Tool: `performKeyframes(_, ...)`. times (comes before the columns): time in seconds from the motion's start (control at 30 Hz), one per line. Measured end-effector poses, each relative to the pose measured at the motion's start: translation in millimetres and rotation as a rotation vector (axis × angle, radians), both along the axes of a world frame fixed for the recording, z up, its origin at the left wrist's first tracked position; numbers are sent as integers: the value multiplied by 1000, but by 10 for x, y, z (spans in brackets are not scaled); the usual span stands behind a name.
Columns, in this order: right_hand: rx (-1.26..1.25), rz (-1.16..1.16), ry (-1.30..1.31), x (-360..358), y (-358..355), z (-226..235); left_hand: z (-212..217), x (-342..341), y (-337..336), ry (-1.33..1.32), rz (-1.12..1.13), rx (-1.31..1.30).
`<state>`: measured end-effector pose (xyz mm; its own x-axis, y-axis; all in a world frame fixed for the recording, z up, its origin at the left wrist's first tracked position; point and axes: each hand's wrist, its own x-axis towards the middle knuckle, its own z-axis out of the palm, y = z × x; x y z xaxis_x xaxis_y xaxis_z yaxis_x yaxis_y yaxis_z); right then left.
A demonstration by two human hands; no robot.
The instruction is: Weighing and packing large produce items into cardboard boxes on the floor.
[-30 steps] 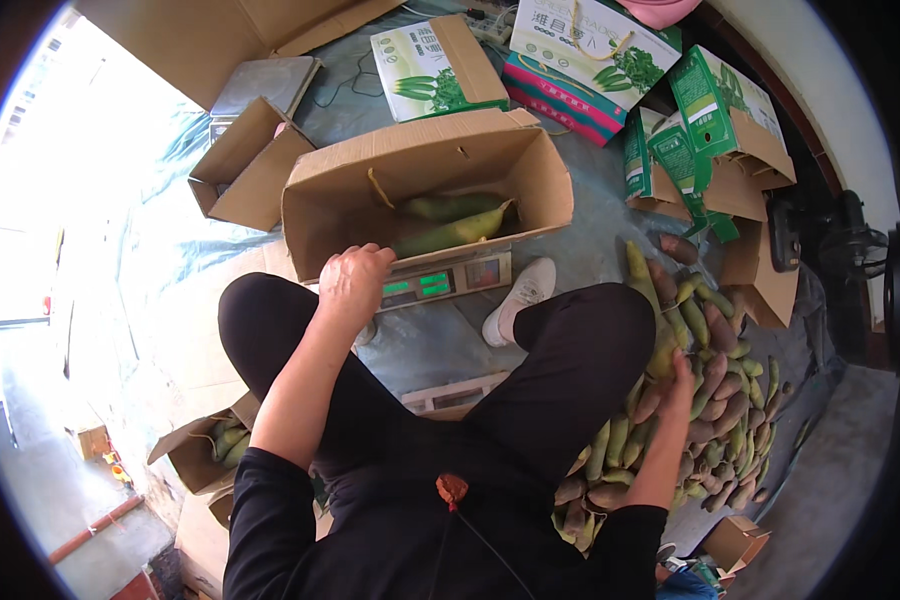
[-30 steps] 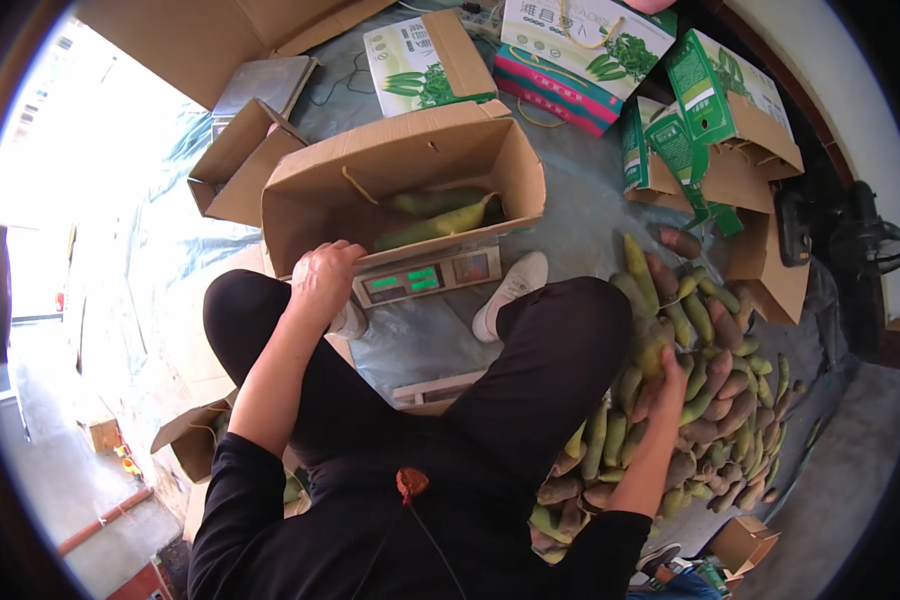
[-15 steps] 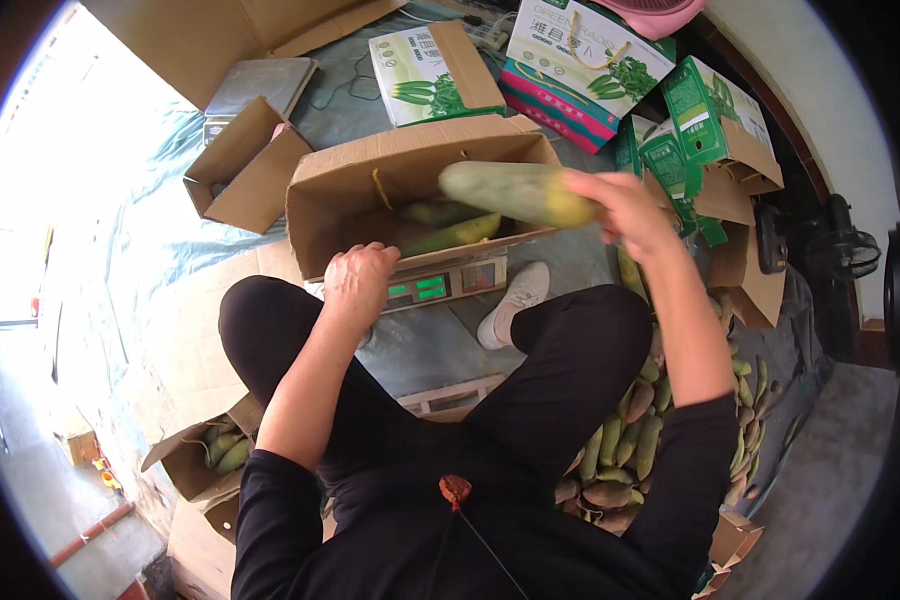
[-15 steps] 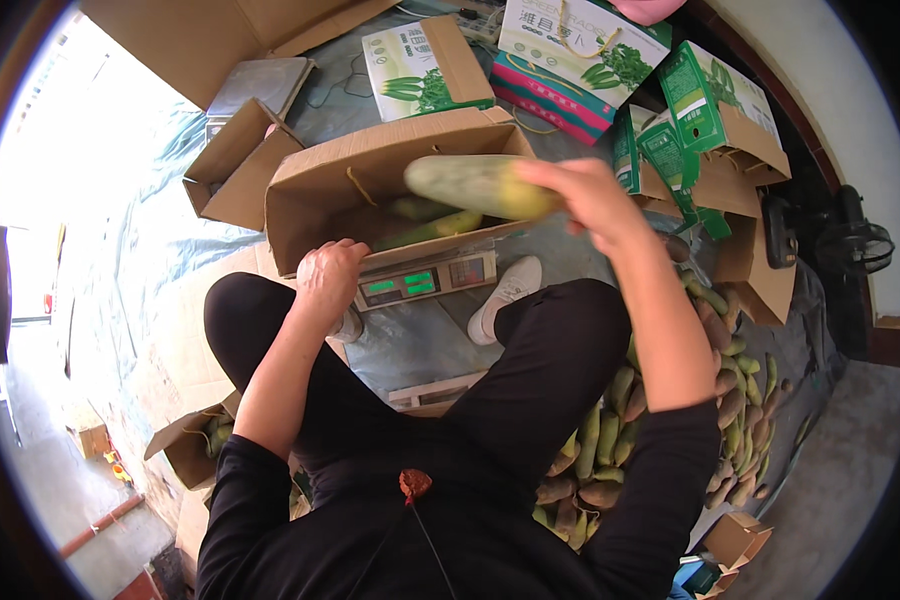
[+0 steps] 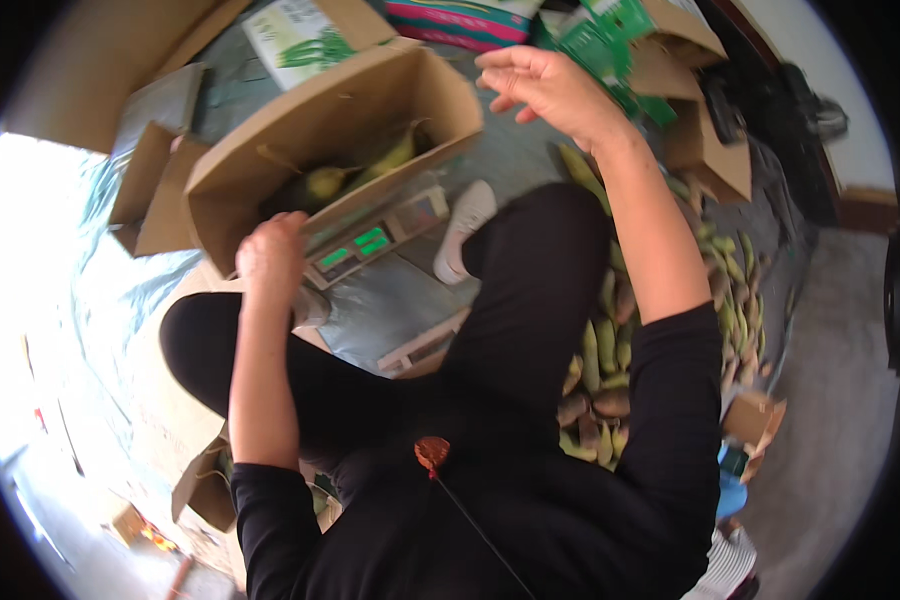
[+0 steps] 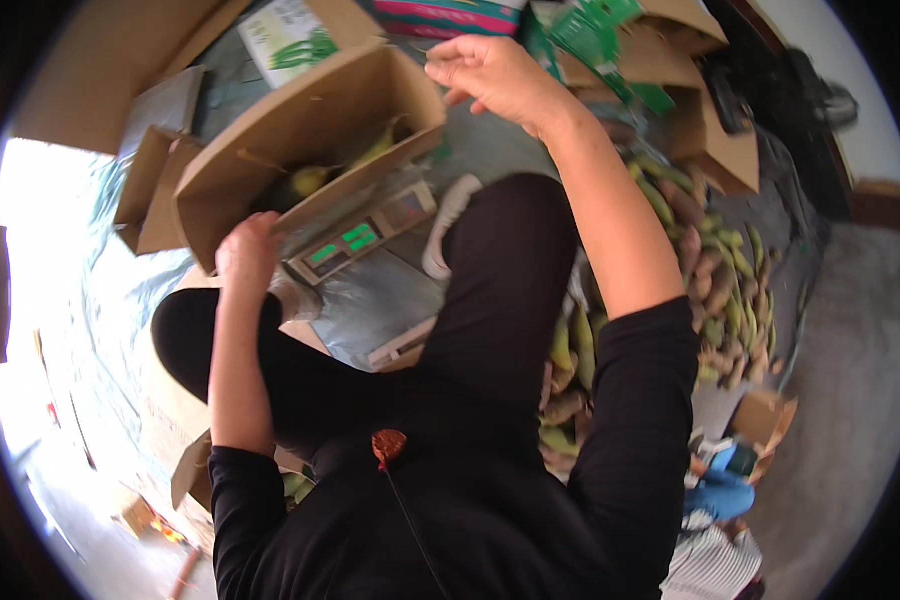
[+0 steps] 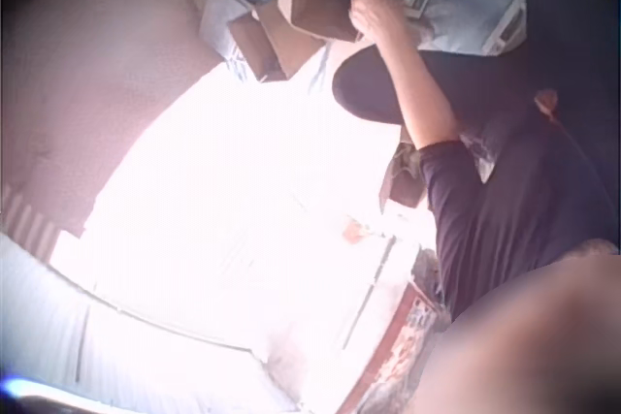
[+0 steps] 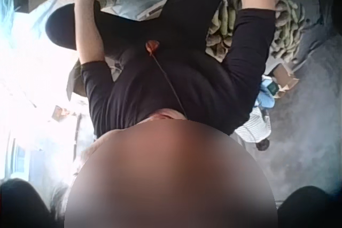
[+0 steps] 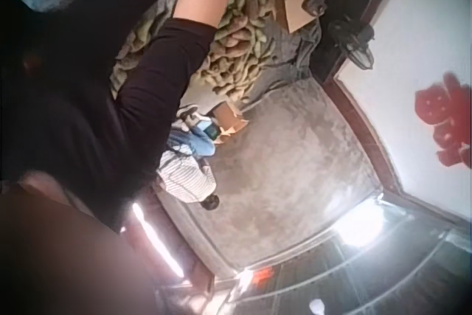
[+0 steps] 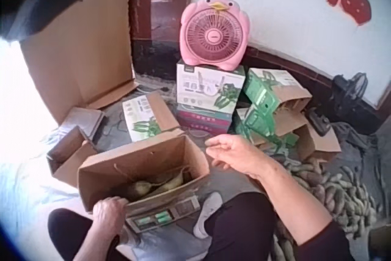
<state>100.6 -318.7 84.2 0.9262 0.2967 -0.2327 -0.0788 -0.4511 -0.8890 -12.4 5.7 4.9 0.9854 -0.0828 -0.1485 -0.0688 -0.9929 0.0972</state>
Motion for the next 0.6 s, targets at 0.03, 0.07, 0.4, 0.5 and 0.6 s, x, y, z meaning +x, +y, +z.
performKeyframes(0.03,26,-71,-6,-83,-180,-35,-20,-11,29,-37,-6,-31)
performKeyframes(0.07,14,-115,11,-170,-376,-108,-8,-4,21,9,39,-15)
performKeyframes(0.4,-454,-521,61,-1974,-2069,-1970,-20,-15,-61,-8,24,-65)
performKeyframes(0.5,-814,-258,212,-2679,-2327,-2543,-21,-4,-117,7,17,-86)
performKeyframes(0.6,-780,-433,342,-3248,-2192,-2964,-29,-6,-58,7,46,-82)
